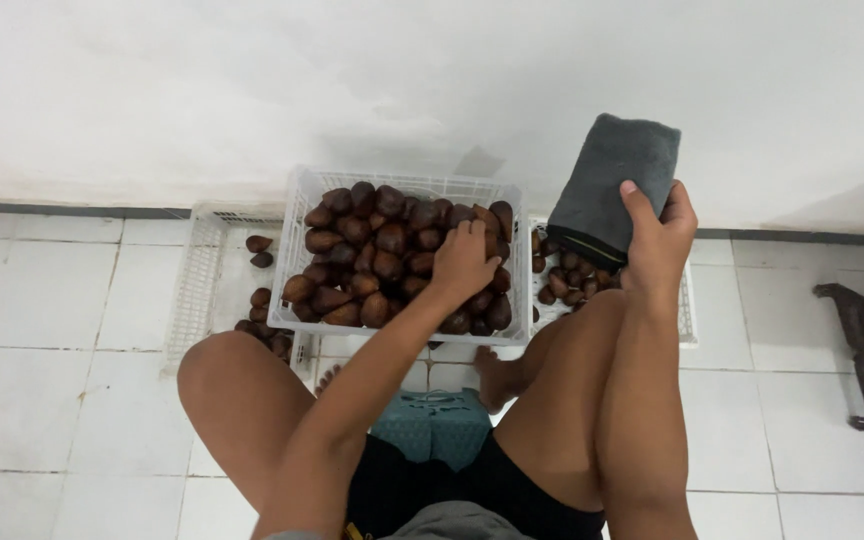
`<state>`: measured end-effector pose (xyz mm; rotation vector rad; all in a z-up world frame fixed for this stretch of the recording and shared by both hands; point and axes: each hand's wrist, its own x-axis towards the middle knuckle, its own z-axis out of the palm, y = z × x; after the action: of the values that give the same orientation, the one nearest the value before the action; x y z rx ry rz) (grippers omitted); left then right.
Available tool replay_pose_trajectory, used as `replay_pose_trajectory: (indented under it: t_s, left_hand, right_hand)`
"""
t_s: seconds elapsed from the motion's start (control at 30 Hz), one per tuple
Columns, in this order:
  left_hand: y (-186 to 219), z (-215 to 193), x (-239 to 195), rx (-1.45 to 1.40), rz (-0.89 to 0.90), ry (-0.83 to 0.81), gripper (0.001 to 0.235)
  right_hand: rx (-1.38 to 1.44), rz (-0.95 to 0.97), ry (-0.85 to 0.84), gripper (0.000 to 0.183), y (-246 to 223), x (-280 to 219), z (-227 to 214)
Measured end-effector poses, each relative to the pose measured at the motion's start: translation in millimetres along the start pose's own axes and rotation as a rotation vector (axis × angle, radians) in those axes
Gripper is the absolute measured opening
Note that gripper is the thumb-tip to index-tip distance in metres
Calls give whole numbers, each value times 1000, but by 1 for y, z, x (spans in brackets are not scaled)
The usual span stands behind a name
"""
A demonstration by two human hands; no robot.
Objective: The person sits on a tiled floor and polishes brown nuts one by one using a gray cloth. They pick each nut from a white plastic crate, rub it with the cloth, and place it back into the crate.
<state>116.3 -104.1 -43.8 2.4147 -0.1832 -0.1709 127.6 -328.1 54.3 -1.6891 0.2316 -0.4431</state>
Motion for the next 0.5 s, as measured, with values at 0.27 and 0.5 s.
replay_pose_trajectory:
  t_s: [0.27,0.5]
  left_hand:
    - [-12,-90,-55,-626,187,-55,49]
    - [-58,-81,-100,-1034,231,224,49]
  right_hand:
    - [-158,195,-45,64,-29,-45,51]
    - [-8,435,-458,74,-17,-91,98]
